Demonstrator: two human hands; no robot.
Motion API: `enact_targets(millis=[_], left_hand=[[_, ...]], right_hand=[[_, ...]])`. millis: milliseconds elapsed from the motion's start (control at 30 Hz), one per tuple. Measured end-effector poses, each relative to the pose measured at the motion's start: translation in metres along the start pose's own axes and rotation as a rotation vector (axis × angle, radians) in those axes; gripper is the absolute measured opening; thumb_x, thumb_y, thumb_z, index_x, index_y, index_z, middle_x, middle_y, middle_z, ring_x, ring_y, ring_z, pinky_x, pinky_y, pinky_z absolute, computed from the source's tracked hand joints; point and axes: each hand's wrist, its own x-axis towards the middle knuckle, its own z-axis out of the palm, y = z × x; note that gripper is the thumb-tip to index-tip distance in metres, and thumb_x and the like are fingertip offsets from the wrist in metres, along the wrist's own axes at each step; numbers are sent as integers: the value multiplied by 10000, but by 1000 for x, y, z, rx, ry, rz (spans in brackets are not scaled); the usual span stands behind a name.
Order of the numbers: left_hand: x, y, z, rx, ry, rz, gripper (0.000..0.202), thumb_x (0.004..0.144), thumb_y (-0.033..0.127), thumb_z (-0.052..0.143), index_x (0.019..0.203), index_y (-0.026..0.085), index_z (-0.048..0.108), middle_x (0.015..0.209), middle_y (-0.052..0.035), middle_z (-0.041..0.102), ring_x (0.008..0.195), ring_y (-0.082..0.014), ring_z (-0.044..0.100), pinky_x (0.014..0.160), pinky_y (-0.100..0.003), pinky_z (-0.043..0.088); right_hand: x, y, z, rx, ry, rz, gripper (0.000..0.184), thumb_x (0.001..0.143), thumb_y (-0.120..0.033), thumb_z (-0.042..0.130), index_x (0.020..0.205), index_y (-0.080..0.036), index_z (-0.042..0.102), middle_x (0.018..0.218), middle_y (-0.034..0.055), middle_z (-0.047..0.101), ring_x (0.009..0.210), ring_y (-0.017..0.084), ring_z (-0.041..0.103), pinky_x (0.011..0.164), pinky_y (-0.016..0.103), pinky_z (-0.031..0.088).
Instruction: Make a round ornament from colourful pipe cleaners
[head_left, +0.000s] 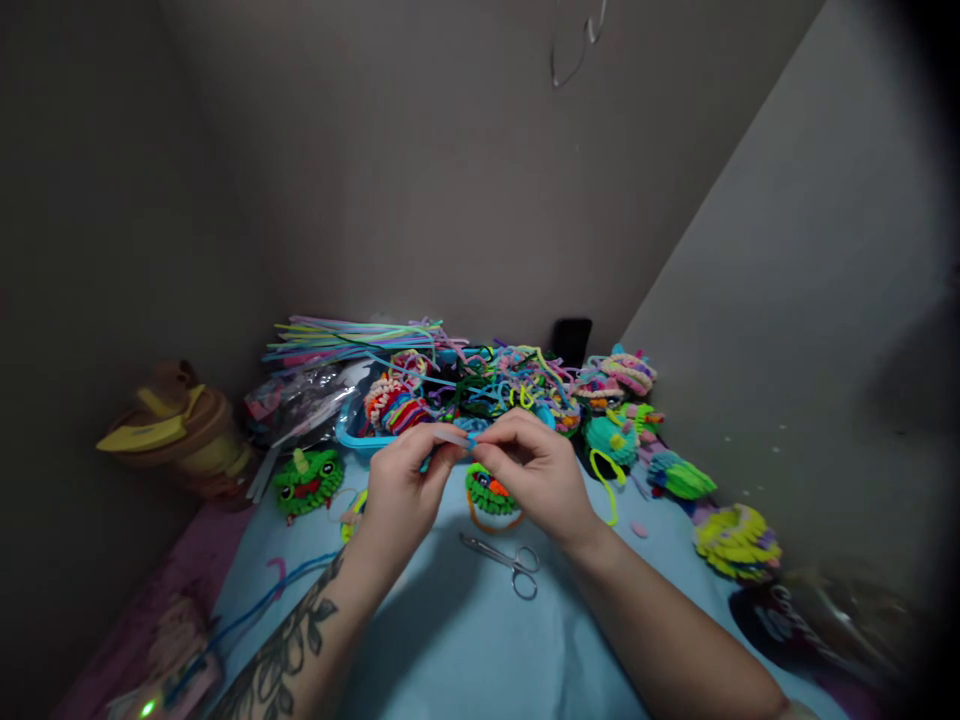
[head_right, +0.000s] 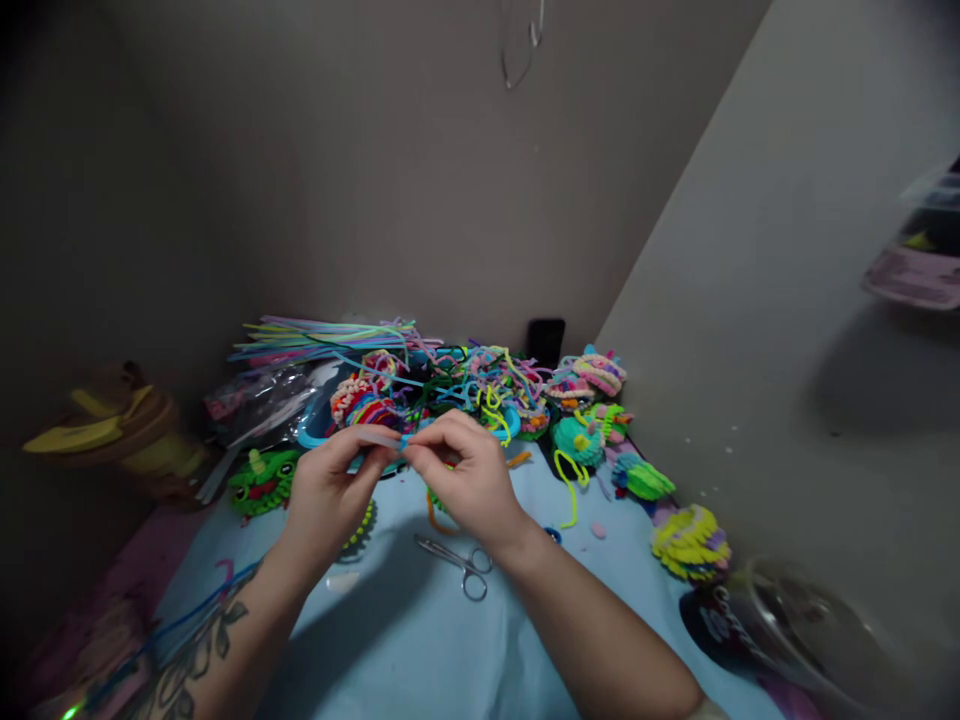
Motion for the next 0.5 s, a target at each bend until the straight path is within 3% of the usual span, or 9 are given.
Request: enact_targets(millis=[300,400,500], left_hand=[[8,5,-10,40,-84,21,148,834,206,533,812,206,679,821,-35,676,786,-155,598,751,-271,467],[8,6,-9,-30,-102,-84,138,813,240,564,805,199,695,802,-38,677,773,-159,597,722,-267,466],[6,7,-4,-209,-125,-300,150,775,287,609,808,175,703,721,-33,665,664,-145,583,621,-248,464]], right_hand=[[2,-3,-1,-94,8,-69,67,775,-142,613,735,-190,638,706,1,587,672,122,555,559,227,439],[2,-1,-1,-178,29,-149,79,794,-154,592,760,-205,641,721,4,600,679,131,565,594,253,465],[-2,6,-2,-293,65,-280,107,818,-152,569,825,-219,652,772,22,619,735,152,586,664,290,492]])
